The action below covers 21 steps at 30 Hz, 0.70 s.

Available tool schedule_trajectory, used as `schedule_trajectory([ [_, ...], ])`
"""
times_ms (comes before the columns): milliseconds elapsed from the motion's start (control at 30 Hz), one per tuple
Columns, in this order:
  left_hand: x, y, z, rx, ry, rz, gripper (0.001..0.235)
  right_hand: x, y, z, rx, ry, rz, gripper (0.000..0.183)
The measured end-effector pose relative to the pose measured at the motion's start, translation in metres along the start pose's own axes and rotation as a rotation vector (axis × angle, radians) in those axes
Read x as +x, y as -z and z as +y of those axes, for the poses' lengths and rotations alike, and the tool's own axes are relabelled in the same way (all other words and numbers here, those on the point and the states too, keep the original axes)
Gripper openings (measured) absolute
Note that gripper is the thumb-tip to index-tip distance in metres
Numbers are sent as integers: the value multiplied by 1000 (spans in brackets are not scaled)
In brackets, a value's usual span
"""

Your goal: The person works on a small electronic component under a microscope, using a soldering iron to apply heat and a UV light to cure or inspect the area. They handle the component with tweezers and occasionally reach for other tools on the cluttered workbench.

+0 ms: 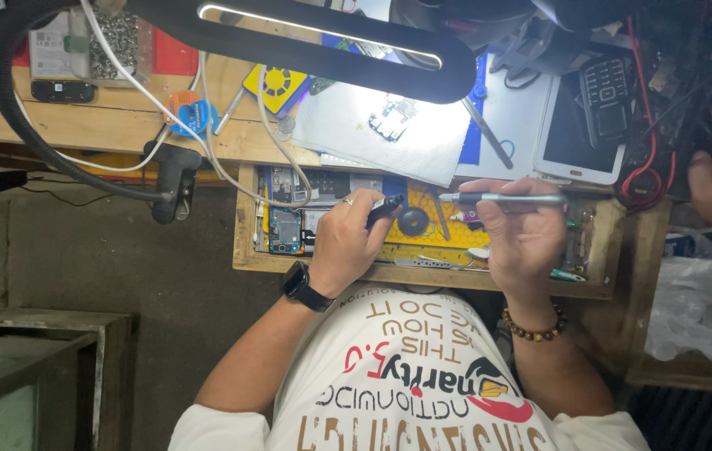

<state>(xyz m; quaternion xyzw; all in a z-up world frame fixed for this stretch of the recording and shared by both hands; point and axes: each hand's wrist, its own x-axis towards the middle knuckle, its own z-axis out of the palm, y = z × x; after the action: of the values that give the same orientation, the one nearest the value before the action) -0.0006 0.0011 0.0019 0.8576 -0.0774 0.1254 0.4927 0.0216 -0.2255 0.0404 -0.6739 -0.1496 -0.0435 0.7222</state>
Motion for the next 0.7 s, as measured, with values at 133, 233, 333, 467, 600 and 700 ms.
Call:
schedule_trajectory([
  [133, 0, 0, 2, 12, 5, 13, 15, 2, -7, 2, -32, -4, -11, 25],
  [233, 1, 1, 4, 14, -2, 19, 16, 3, -10, 5, -5, -17, -32, 25],
  [333, 0, 2, 4, 22, 3, 17, 17, 3, -11, 5, -23, 3, -58, 25],
  [467, 0, 2, 4, 29, 5, 21, 17, 3, -16, 6, -14, 23, -86, 27],
  [600, 1, 2, 4, 13, 24, -5, 17, 0, -16, 6, -99, 65, -134, 27],
  [700, 1, 2, 5, 13, 14, 21, 16, -6, -18, 9, -57, 63, -87, 27],
])
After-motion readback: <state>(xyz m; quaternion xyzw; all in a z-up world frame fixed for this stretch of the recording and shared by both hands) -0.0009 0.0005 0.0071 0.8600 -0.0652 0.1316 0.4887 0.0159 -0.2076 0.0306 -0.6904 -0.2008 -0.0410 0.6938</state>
